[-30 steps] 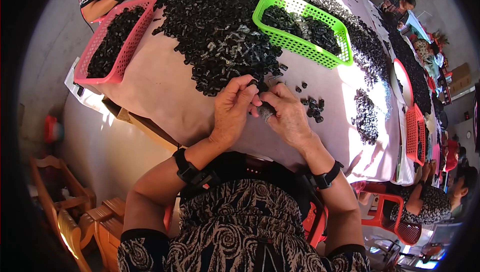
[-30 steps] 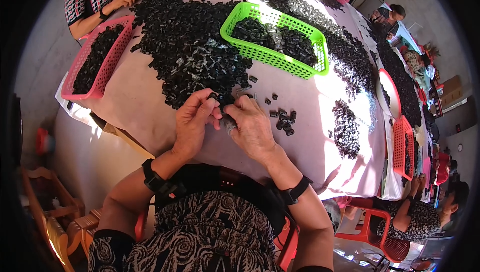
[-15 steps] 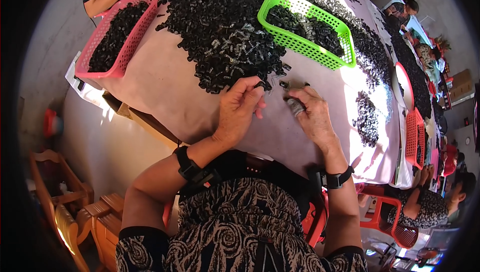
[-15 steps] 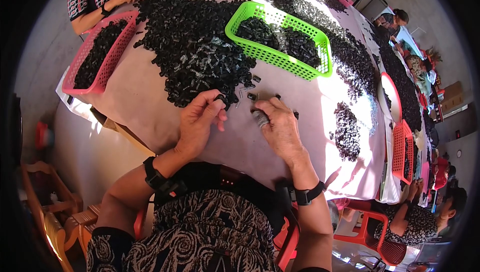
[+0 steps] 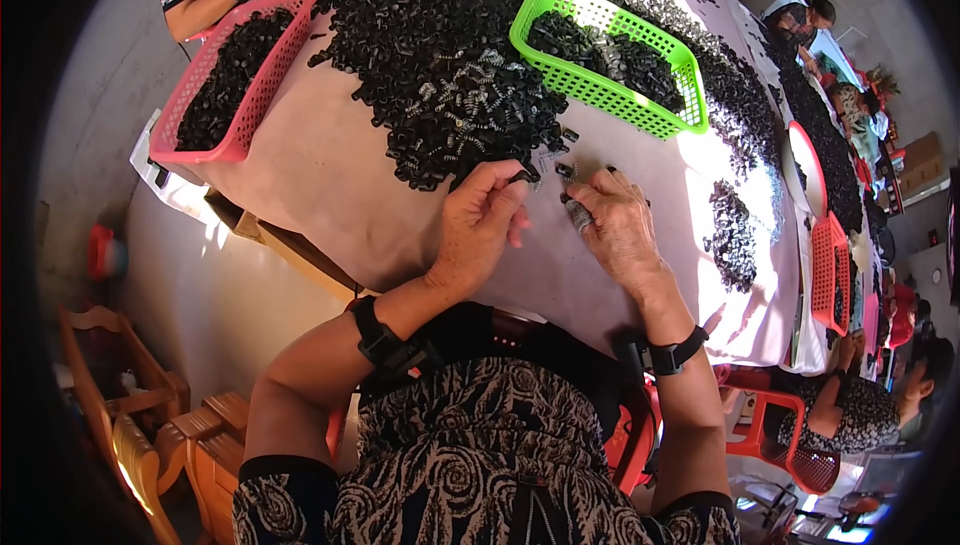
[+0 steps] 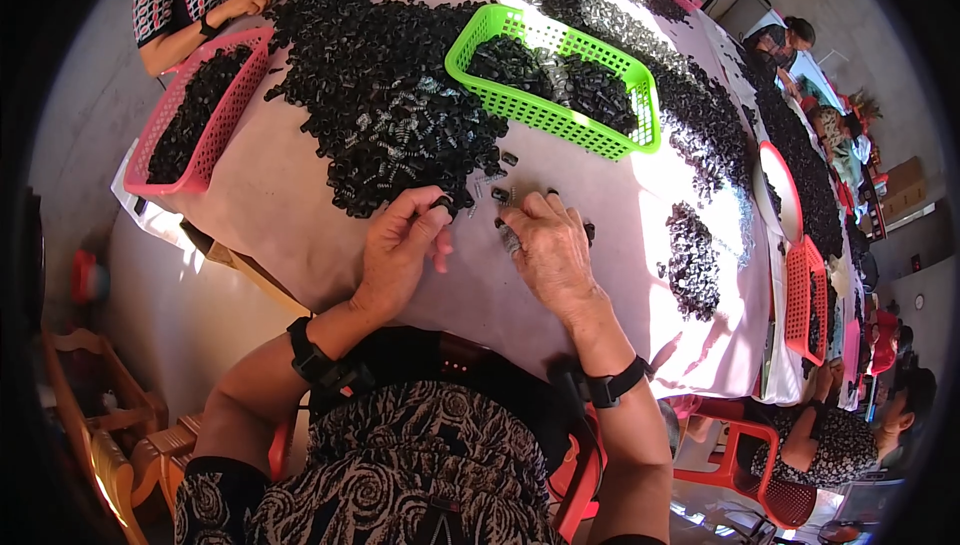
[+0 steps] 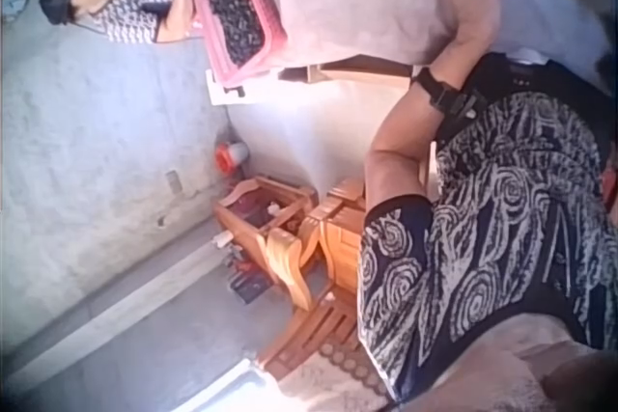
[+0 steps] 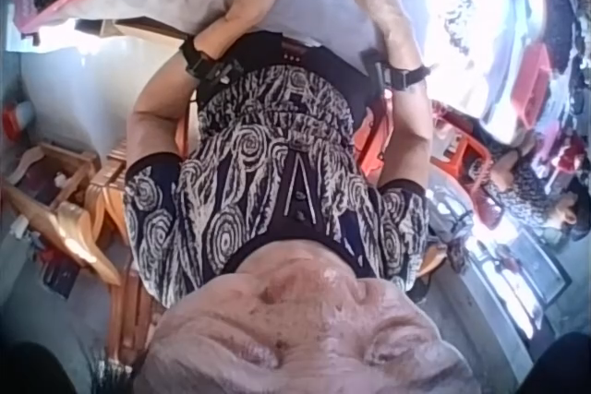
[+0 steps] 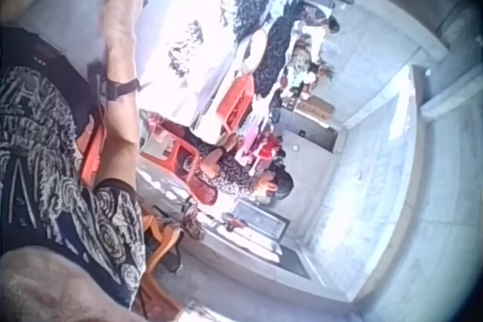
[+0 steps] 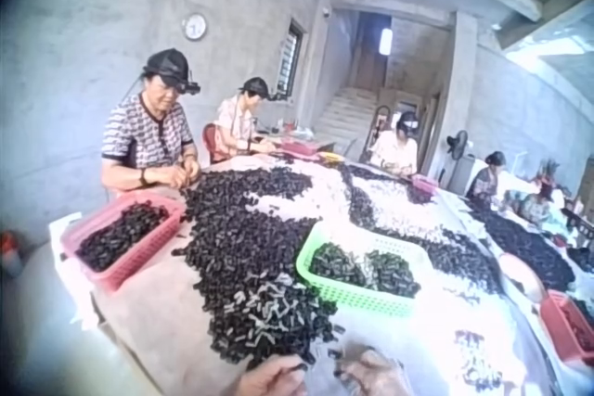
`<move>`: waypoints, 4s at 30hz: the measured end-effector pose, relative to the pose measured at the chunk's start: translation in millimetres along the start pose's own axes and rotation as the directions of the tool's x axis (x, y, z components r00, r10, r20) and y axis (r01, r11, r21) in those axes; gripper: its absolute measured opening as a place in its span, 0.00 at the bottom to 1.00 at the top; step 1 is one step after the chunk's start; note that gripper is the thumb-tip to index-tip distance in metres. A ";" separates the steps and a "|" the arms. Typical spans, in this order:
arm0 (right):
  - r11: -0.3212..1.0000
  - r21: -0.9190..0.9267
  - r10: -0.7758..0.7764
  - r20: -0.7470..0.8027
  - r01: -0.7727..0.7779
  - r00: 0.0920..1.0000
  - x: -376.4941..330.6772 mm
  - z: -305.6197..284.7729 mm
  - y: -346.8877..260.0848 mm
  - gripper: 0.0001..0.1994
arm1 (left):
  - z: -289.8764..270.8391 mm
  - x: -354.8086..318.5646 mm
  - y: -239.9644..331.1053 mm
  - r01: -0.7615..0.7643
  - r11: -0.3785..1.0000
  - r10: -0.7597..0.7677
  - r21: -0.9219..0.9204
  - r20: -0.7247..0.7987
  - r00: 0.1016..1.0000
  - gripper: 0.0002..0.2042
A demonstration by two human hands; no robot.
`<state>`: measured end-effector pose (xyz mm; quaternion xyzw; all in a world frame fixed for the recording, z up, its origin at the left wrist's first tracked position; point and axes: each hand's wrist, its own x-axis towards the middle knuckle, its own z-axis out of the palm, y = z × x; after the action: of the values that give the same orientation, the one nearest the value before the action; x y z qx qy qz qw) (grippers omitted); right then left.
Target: Sorting small black plastic parts on a table from a pile into containers.
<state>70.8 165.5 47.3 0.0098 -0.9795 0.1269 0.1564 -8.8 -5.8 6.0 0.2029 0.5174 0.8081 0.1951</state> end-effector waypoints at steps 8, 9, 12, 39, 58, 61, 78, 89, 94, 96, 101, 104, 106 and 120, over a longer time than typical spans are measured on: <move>1.000 0.026 0.007 0.004 -0.007 1.000 2.6 2.8 -2.1 0.19 | 0.3 -2.0 0.6 -0.014 0.994 0.011 0.113 0.031 0.999 0.09; 0.992 0.123 0.035 -0.055 -0.028 0.998 1.9 3.5 -2.0 0.17 | 1.0 -1.9 0.0 -0.015 0.993 0.012 0.113 0.032 0.999 0.09; 0.888 0.448 0.160 -0.083 -0.106 0.984 -3.5 7.6 -1.9 0.14 | 2.8 -3.0 -2.4 -0.069 0.990 0.057 0.124 0.094 0.994 0.08; 0.873 0.484 0.082 -0.035 -0.055 0.996 -8.8 -21.3 -29.4 0.18 | 9.3 -8.9 1.9 -0.037 0.992 0.003 0.120 0.274 0.962 0.08; 0.978 0.204 -0.089 0.180 0.051 0.980 -16.8 -21.1 -17.8 0.15 | 10.7 -14.7 -2.3 -0.156 0.922 0.041 0.355 0.311 0.950 0.08; 0.952 0.300 -0.111 0.180 0.053 0.977 -16.1 -22.4 -16.6 0.14 | 10.1 -15.1 -1.3 -0.221 0.896 0.082 0.384 0.346 0.935 0.07; 0.908 0.419 -0.049 0.185 -0.033 0.981 -23.2 -11.2 -10.4 0.11 | 13.0 -21.8 -5.1 -0.582 0.509 0.305 0.634 0.499 0.811 0.16; 0.902 0.419 0.008 0.220 -0.102 0.976 -26.7 -19.8 -7.9 0.11 | 21.0 -20.8 1.2 -0.379 0.772 0.156 0.510 0.427 0.891 0.09; 0.852 0.442 0.075 0.428 -0.281 0.901 -20.0 -50.0 -22.1 0.11 | 24.3 -25.7 8.9 -0.298 0.834 0.100 0.464 0.405 0.909 0.08; 0.799 0.493 0.078 0.482 -0.344 0.873 -23.6 -48.9 -14.9 0.07 | 28.0 -24.8 15.0 -0.281 0.851 0.081 0.444 0.417 0.905 0.07; 0.610 0.630 0.086 0.551 -0.481 0.830 -21.7 -56.9 -6.0 0.10 | 25.4 -24.3 13.4 -0.107 0.948 -0.032 0.299 0.425 0.904 0.07; 0.506 0.540 0.152 0.712 -0.673 0.686 -23.5 -60.9 -1.5 0.09 | 22.0 -20.3 15.1 -0.048 0.977 -0.059 0.207 0.482 0.874 0.07; 0.460 0.628 0.119 0.656 -0.627 0.745 -30.6 -51.0 0.9 0.12 | 20.0 -16.2 18.3 -0.084 0.978 -0.038 0.191 0.560 0.828 0.08; -0.324 0.813 0.064 0.530 -0.484 0.846 -54.4 -9.4 -34.8 0.07 | 12.9 -10.8 13.6 -0.110 0.993 0.055 0.046 0.642 0.764 0.10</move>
<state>127.5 133.1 47.7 -0.0935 -0.4787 0.8691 -0.0823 5.7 -7.0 22.0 0.4961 0.4426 0.6770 0.3156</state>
